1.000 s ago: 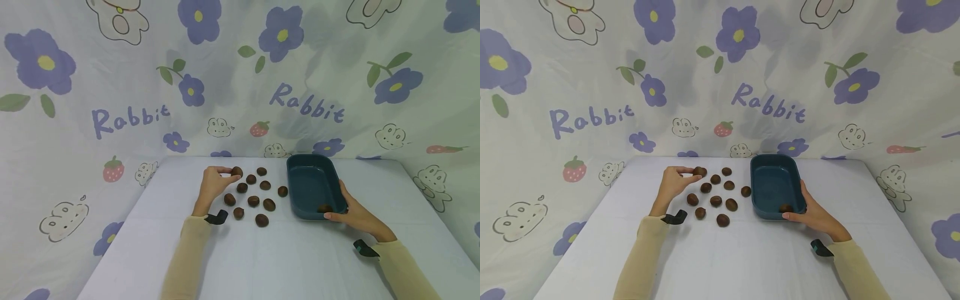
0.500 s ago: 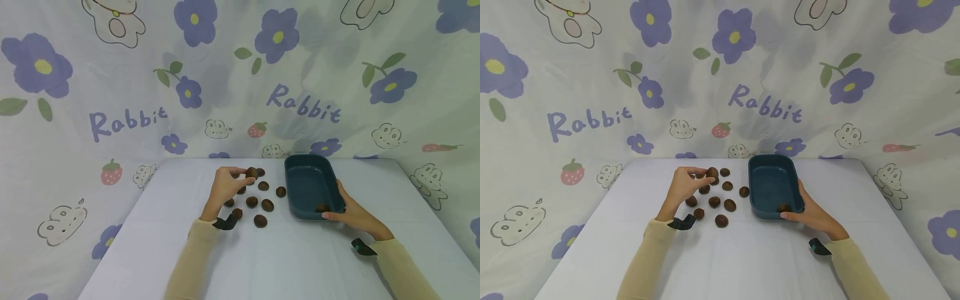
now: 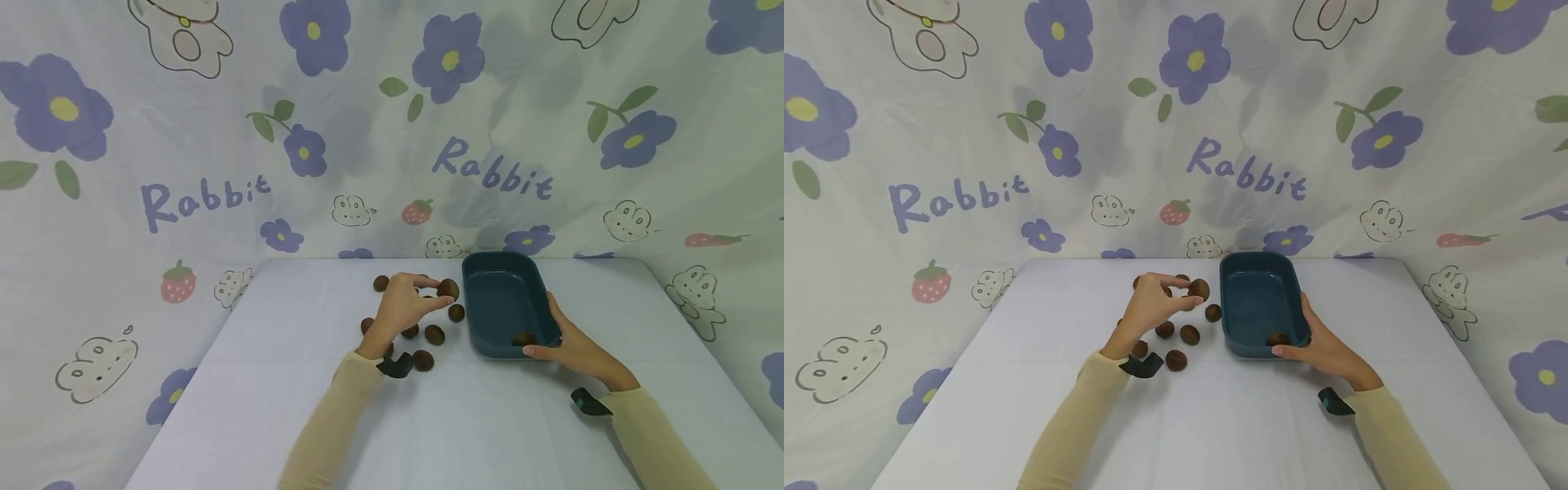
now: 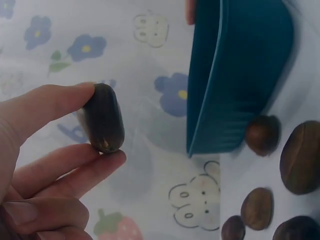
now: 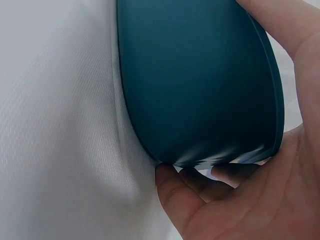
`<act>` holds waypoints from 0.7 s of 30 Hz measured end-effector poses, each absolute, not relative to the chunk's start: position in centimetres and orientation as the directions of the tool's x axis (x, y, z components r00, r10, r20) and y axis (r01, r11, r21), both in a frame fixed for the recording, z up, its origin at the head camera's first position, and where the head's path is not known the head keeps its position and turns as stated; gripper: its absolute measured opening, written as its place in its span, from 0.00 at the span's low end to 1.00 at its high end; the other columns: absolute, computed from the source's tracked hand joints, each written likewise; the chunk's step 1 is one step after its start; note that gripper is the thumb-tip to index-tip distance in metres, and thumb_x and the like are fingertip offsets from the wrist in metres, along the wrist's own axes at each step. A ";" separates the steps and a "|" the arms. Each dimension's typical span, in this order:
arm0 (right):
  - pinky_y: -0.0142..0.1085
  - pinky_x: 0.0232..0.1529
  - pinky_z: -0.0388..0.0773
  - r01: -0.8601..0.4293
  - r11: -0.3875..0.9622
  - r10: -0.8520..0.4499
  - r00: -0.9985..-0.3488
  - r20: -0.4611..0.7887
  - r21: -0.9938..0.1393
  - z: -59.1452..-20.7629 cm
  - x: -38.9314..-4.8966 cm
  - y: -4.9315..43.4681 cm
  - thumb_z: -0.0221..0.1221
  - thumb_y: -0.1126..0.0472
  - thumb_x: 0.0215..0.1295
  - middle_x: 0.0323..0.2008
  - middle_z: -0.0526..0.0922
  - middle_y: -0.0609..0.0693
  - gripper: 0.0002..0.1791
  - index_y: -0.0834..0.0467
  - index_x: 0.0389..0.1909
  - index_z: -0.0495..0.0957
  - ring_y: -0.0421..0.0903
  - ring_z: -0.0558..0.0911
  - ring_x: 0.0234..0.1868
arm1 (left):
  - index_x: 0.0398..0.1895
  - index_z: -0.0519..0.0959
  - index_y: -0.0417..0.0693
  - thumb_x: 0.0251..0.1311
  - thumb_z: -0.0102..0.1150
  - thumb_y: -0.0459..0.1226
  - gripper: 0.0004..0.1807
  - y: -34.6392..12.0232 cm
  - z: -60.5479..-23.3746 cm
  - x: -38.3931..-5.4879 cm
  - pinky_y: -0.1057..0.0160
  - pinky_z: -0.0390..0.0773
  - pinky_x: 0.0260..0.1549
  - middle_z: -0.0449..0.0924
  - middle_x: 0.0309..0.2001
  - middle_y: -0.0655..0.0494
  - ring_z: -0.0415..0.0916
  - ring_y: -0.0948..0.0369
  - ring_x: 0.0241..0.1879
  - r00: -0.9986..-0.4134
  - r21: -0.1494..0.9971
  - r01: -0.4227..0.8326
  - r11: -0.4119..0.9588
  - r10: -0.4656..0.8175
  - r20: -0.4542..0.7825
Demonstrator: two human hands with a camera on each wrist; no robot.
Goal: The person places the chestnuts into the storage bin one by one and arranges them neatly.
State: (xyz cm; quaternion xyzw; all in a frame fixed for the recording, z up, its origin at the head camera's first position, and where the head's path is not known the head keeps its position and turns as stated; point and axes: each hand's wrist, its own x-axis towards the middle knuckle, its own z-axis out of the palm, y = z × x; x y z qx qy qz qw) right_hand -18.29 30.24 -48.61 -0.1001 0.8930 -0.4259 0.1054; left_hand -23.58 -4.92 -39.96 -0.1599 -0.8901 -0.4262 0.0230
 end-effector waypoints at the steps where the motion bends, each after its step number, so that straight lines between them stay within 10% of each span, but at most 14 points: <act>1: 0.80 0.68 0.46 -0.092 0.615 -0.271 -0.957 -0.099 -0.783 -48.6 -18.3 30.2 0.70 0.46 0.63 0.83 0.23 0.59 0.72 0.43 0.80 0.15 0.75 0.37 0.82 | 0.47 0.91 0.52 0.52 0.79 0.50 0.21 -4.7 -40.0 -23.6 0.66 0.75 0.33 0.88 0.56 0.52 0.80 0.60 0.44 -0.947 0.749 0.305 0.588 0.271 0.174; 21: 0.81 0.67 0.47 -0.091 0.605 -0.276 -0.956 -0.101 -0.791 -48.4 -18.3 30.1 0.70 0.47 0.63 0.83 0.24 0.62 0.72 0.45 0.80 0.15 0.76 0.38 0.81 | 0.47 0.91 0.50 0.53 0.78 0.51 0.21 -0.2 -42.2 -24.0 0.69 0.69 0.21 0.90 0.50 0.55 0.69 0.67 0.23 -0.905 0.710 0.368 0.601 0.407 0.125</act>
